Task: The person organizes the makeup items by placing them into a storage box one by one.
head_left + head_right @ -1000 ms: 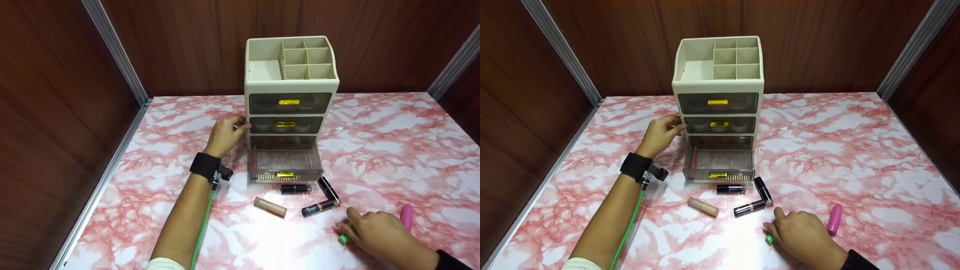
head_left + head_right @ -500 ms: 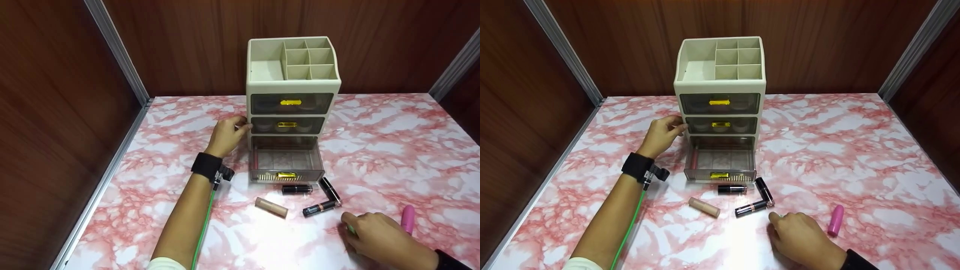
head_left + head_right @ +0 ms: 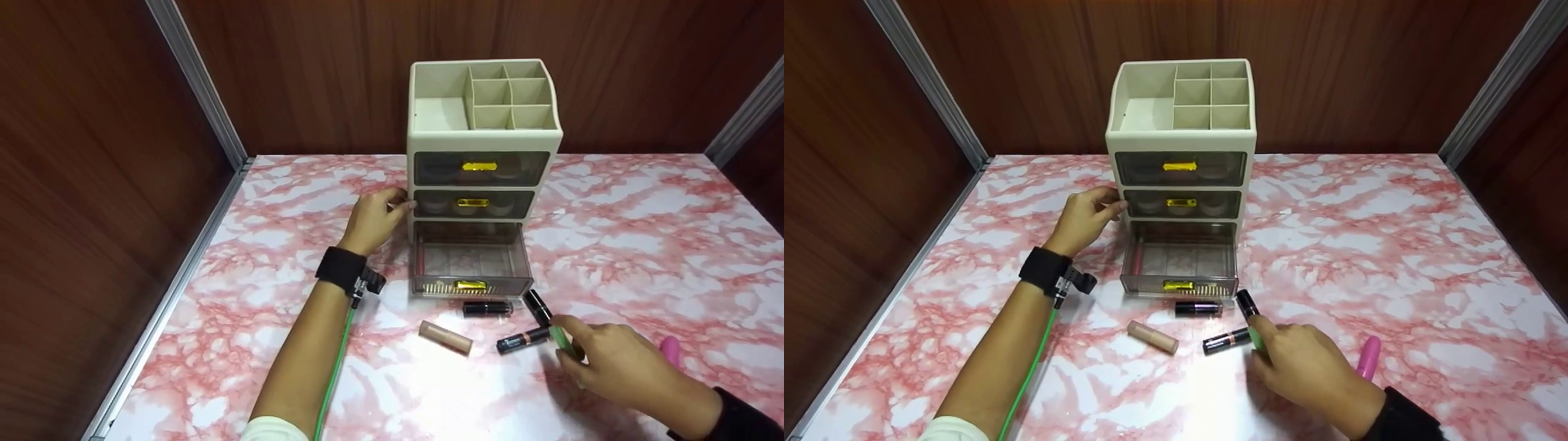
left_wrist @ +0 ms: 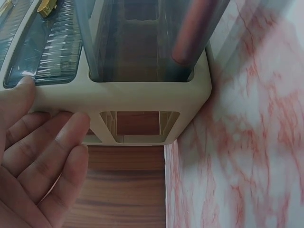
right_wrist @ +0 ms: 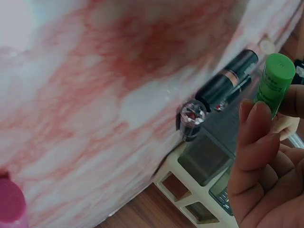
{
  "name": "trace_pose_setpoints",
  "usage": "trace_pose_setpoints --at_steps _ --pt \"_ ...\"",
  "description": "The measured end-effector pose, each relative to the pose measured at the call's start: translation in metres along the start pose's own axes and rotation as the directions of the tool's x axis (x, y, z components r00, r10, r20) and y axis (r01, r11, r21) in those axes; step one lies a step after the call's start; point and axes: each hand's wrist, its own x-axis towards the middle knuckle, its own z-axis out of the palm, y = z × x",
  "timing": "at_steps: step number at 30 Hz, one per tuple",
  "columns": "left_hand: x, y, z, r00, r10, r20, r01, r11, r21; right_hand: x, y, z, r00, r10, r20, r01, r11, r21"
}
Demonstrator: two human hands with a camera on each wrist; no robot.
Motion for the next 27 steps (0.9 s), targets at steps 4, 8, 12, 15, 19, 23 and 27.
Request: trace_pose_setpoints --at_steps 4,8,12,15,19,23,27 --pt "0.002 0.001 0.0 1.0 0.005 -0.008 -0.005 1.0 0.001 0.003 0.0 -0.003 1.0 0.013 0.005 -0.013 0.999 0.032" --pt "0.003 0.002 0.001 1.0 0.009 -0.008 -0.009 1.0 0.011 0.005 -0.001 -0.005 1.0 0.005 0.005 -0.005 0.999 0.035" --pt "0.004 0.003 0.0 1.0 0.012 -0.001 -0.012 1.0 -0.001 0.009 -0.003 -0.005 1.0 -0.011 -0.011 0.012 0.998 0.066" --pt "0.003 0.003 -0.001 1.0 -0.007 -0.001 0.007 1.0 -0.002 0.013 -0.004 -0.005 1.0 -0.011 0.012 0.009 0.987 0.163" --pt "0.0 0.001 -0.002 0.999 -0.036 -0.01 0.036 0.999 0.005 0.02 -0.007 -0.005 0.997 0.023 0.068 -0.041 0.962 0.268" --pt "-0.001 0.001 -0.001 1.0 -0.028 0.003 0.028 1.0 -0.002 0.027 -0.007 -0.008 0.996 0.049 0.08 -0.069 0.956 0.284" --pt "-0.001 0.001 0.0 1.0 -0.026 0.01 0.026 1.0 -0.003 0.035 -0.007 -0.012 0.994 0.051 0.099 -0.079 0.95 0.304"
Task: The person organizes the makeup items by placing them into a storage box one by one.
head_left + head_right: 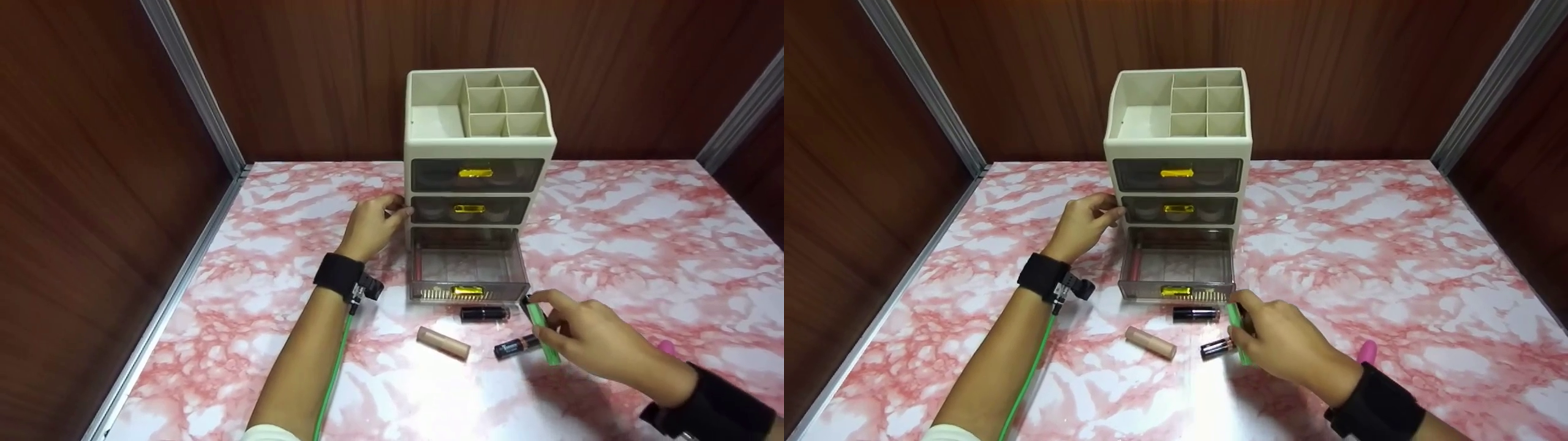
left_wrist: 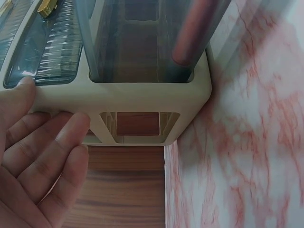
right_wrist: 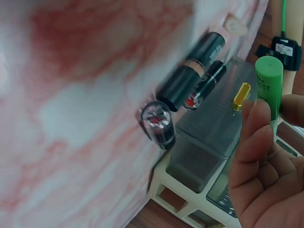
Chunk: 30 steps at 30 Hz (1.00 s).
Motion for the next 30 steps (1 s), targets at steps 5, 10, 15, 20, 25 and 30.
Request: trace_pose_setpoints --at_steps 5,10,15,20,25,30 --pt "0.0 -0.001 0.0 1.0 -0.015 -0.001 0.015 1.0 0.007 0.013 -0.004 -0.004 0.998 0.035 0.044 -0.036 0.999 0.025" --pt "0.001 -0.001 0.0 1.0 0.007 0.001 -0.007 1.0 -0.004 0.027 -0.006 -0.008 0.996 0.082 0.039 -0.084 0.995 0.046" --pt "0.002 0.001 0.0 1.0 0.01 -0.001 -0.01 1.0 0.013 0.047 -0.007 -0.012 0.997 0.075 0.019 -0.076 0.994 0.074" --pt "0.003 0.002 0.0 1.0 0.007 -0.017 -0.007 1.0 0.007 0.065 -0.01 -0.013 0.999 0.05 -0.015 -0.048 0.993 0.112" --pt "0.003 0.001 0.0 1.0 0.007 -0.012 -0.007 1.0 0.017 0.075 -0.012 -0.011 0.996 0.083 0.026 -0.086 0.982 0.171" --pt "0.001 0.0 -0.001 1.0 0.002 -0.003 -0.002 0.999 0.034 0.086 -0.012 -0.007 0.991 0.127 0.05 -0.135 0.957 0.255"
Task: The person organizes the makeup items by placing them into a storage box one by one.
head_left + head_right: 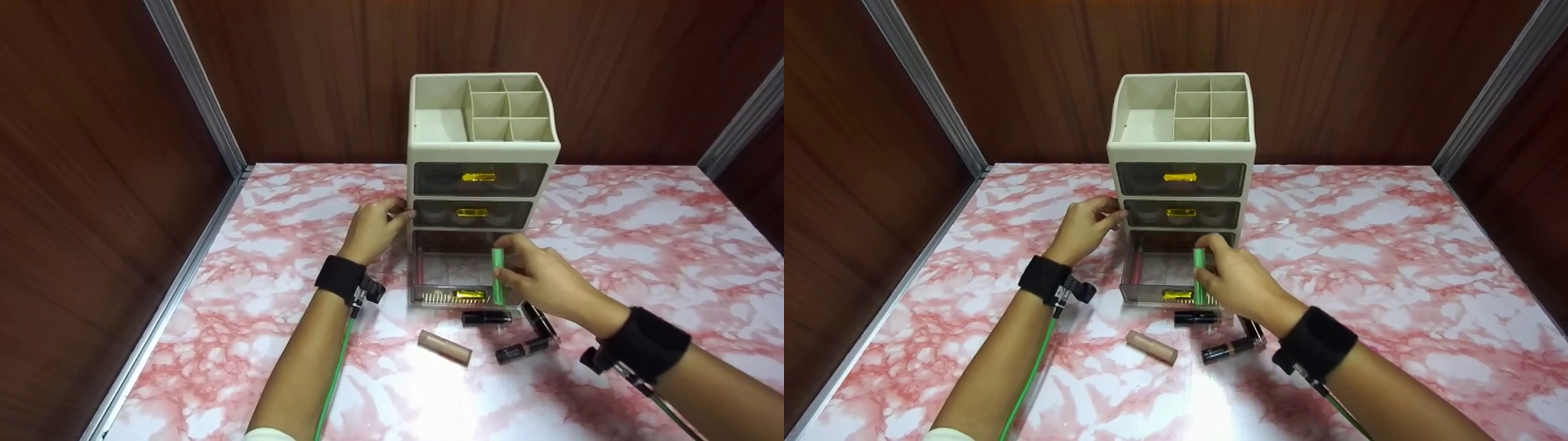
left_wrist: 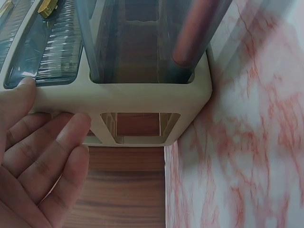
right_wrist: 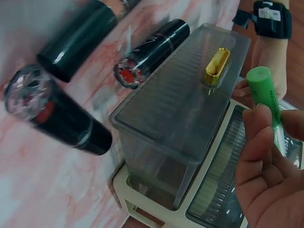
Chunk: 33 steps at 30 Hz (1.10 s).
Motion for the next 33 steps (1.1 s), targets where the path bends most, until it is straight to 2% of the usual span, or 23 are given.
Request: trace_pose_setpoints --at_steps 9,19,23,28,33 --pt "0.0 -0.001 0.001 1.0 -0.001 0.001 0.001 1.0 -0.011 0.025 -0.005 -0.001 0.997 -0.002 -0.077 0.009 0.996 0.085" --pt "0.0 0.0 -0.001 1.0 0.005 0.014 -0.004 1.0 -0.021 0.041 -0.007 0.009 0.993 -0.008 -0.114 0.017 0.997 0.078" --pt "0.0 0.0 -0.002 1.0 0.006 0.009 -0.006 1.0 -0.019 0.05 -0.008 0.017 0.992 -0.014 -0.123 0.018 0.999 0.028" --pt "0.0 0.0 -0.001 1.0 0.016 -0.003 -0.017 1.0 -0.018 0.06 -0.013 0.028 0.996 -0.015 -0.092 0.01 0.999 -0.054" --pt "0.0 0.0 0.0 1.0 0.024 -0.002 -0.024 0.999 -0.038 0.068 -0.017 0.036 0.993 -0.038 -0.108 0.022 0.989 -0.147"
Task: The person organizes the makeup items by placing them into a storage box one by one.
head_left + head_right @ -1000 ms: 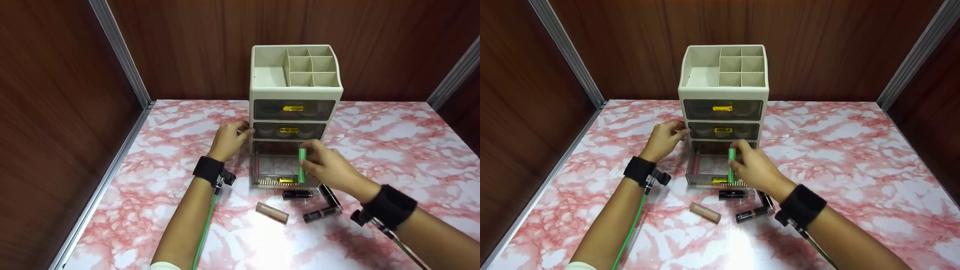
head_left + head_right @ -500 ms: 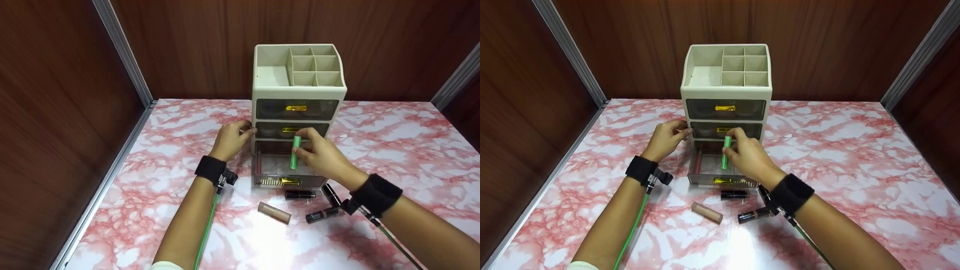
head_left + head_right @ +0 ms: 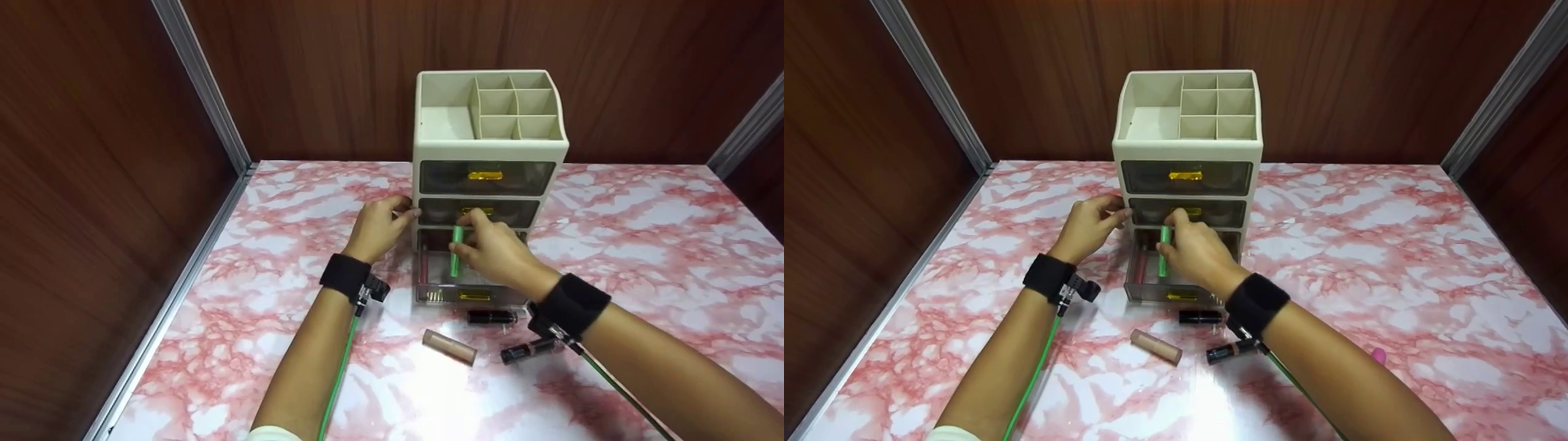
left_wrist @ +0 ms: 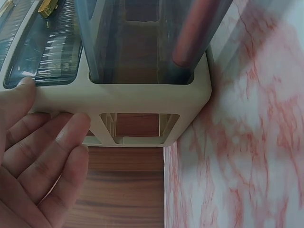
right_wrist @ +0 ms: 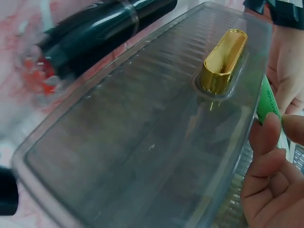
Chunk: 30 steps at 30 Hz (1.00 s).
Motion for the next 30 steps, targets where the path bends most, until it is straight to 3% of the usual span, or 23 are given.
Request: trace_pose_setpoints --at_steps 17,23,30 --pt "0.001 0.0 0.0 1.0 -0.01 0.004 0.01 1.0 0.024 0.017 -0.003 0.029 0.993 0.055 0.1 -0.034 0.978 -0.207" --pt "0.0 0.0 0.0 1.0 -0.003 -0.003 0.003 0.999 0.035 0.021 -0.005 0.041 0.984 0.061 0.169 -0.013 0.962 -0.271" --pt "0.0 -0.001 0.0 1.0 -0.005 -0.008 0.005 0.999 0.033 0.026 -0.005 0.047 0.978 0.074 0.196 -0.009 0.95 -0.314"
